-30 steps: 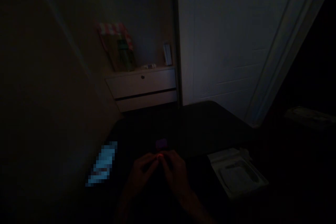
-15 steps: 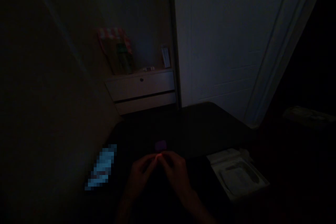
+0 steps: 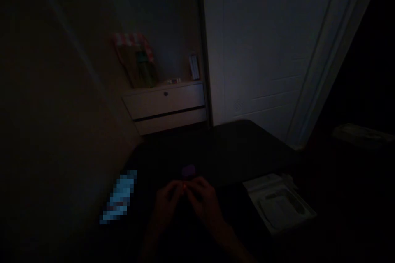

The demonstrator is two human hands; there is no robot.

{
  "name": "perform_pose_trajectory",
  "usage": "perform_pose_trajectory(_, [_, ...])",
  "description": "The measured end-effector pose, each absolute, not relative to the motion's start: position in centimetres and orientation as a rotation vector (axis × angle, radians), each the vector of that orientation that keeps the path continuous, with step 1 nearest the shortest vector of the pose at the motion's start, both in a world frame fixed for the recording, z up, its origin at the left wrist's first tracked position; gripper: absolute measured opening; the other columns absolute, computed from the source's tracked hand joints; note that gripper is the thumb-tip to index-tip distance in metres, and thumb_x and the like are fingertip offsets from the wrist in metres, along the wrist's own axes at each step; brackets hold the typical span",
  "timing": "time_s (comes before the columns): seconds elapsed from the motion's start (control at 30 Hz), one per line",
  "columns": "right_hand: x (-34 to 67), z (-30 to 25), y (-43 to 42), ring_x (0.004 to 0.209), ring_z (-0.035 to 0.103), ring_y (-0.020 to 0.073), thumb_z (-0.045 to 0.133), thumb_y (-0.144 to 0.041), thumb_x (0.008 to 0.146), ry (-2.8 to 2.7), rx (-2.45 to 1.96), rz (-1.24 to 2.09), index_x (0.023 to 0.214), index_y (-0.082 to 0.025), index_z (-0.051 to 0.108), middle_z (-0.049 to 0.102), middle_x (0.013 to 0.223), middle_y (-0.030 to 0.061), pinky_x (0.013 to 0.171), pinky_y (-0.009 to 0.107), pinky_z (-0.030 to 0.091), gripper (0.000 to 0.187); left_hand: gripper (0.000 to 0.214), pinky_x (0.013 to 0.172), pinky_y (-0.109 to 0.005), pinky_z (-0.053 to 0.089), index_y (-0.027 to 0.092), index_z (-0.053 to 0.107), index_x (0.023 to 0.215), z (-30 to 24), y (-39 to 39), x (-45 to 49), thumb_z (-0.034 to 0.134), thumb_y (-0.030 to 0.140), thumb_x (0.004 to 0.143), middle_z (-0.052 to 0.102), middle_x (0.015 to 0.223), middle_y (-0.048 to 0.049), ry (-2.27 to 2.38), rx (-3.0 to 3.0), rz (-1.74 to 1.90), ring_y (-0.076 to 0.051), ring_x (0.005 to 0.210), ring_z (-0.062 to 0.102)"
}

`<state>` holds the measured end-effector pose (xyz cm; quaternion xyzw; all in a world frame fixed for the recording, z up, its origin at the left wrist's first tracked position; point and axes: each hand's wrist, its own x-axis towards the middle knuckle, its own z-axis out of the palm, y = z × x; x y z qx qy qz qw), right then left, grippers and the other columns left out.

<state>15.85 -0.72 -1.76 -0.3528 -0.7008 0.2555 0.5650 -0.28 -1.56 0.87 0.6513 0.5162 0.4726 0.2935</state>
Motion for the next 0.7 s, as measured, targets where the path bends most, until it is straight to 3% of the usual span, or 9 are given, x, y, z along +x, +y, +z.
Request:
perform_pose_trajectory(0.13, [16.09, -2.17, -0.48, 0.090, 0.073, 0.0207, 0.067, -0.025, 0.099, -1.681, -0.844, 0.566, 0.118, -0.031, 0.080, 0.074, 0.099, 0.0051, 0.081, 0.031, 0.059, 0.024, 0.030, 0.084, -0.034, 0.058, 0.021, 0.079, 0.095, 0.81, -1.52, -0.42, 0.066, 0.048, 0.092, 0.082, 0.095, -0.0078, 1.336, 1.724, 1.231, -0.026, 0.091, 0.076])
perform_pose_trajectory(0.43, [16.26, -1.46, -0.62, 0.091, 0.072, 0.0201, 0.067, -0.025, 0.099, -1.656, -0.859, 0.608, 0.116, -0.028, 0.080, 0.074, 0.098, 0.0047, 0.082, 0.030, 0.058, 0.022, 0.031, 0.089, -0.036, 0.059, 0.021, 0.082, 0.101, 0.28, -1.37, -0.68, 0.066, 0.047, 0.092, 0.083, 0.102, -0.0082, 1.353, 1.744, 1.245, -0.026, 0.095, 0.077])
perform_pose_trajectory(0.57, [16.06, -1.55, -0.76, 0.089, 0.070, 0.0180, 0.067, -0.024, 0.098, -1.684, -0.825, 0.645, 0.126, -0.028, 0.074, 0.073, 0.106, 0.0048, 0.081, 0.028, 0.057, 0.029, 0.043, 0.074, -0.032, 0.060, 0.018, 0.077, 0.121, -0.01, -1.20, -0.84, 0.059, 0.049, 0.096, 0.083, 0.095, -0.0085, 1.385, 1.672, 1.283, -0.022, 0.077, 0.075])
perform_pose_trajectory(0.7, [16.06, -1.85, -0.66, 0.088, 0.070, 0.0169, 0.066, -0.023, 0.099, -1.722, -0.820, 0.658, 0.128, -0.030, 0.072, 0.071, 0.108, 0.0038, 0.080, 0.027, 0.057, 0.030, 0.041, 0.076, -0.032, 0.060, 0.018, 0.078, 0.114, -0.03, -1.12, -0.79, 0.060, 0.049, 0.095, 0.082, 0.098, -0.0096, 1.374, 1.688, 1.304, -0.023, 0.081, 0.076])
